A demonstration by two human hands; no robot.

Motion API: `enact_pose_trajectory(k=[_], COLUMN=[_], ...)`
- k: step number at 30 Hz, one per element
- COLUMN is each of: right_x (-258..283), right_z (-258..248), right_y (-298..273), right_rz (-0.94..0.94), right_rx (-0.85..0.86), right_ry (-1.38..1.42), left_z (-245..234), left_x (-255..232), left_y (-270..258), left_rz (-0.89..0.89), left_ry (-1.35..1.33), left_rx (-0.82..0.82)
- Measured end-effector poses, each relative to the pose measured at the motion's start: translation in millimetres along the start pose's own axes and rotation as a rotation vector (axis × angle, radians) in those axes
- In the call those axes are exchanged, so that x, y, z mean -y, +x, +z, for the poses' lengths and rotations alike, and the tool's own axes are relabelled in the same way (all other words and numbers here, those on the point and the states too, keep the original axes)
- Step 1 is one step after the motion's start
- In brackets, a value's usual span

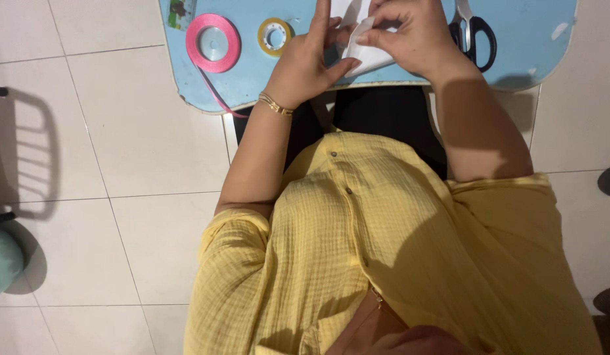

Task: The person folds a white paper sheet into an envelope shape, then uses scissors to cut pieces of yellow tape and applies them to seal the folds. Finally, a pink ribbon is placed on top of the sealed envelope.

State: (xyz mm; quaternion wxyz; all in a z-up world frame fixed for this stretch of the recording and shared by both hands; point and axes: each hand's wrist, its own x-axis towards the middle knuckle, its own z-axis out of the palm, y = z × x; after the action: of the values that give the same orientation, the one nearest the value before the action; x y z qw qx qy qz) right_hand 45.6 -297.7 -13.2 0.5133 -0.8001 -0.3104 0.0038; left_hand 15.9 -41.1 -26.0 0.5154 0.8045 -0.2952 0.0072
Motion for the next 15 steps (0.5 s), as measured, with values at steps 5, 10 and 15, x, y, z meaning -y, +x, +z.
enact_pose_trajectory(k=[5,10,15], right_x=[4.4,10.8,10.7], right_z=[4.2,5.0,7.5], right_y=[0.9,8.1,10.1], right_rz=[0.069,0.06,0.128], right_rx=[0.0,-0.054,-0.093], right_ry=[-0.101,-0.191,-0.211], left_z=[3.0,10.3,20.1], left_x=[-5.2,-8.1,-12.7], left_y=[2.0,7.8,3.6], left_rz=[0.09,0.031,0.094], left_ry=[-0.072,-0.055,0.271], left_rx=[-0.104,-0.199,-0.31])
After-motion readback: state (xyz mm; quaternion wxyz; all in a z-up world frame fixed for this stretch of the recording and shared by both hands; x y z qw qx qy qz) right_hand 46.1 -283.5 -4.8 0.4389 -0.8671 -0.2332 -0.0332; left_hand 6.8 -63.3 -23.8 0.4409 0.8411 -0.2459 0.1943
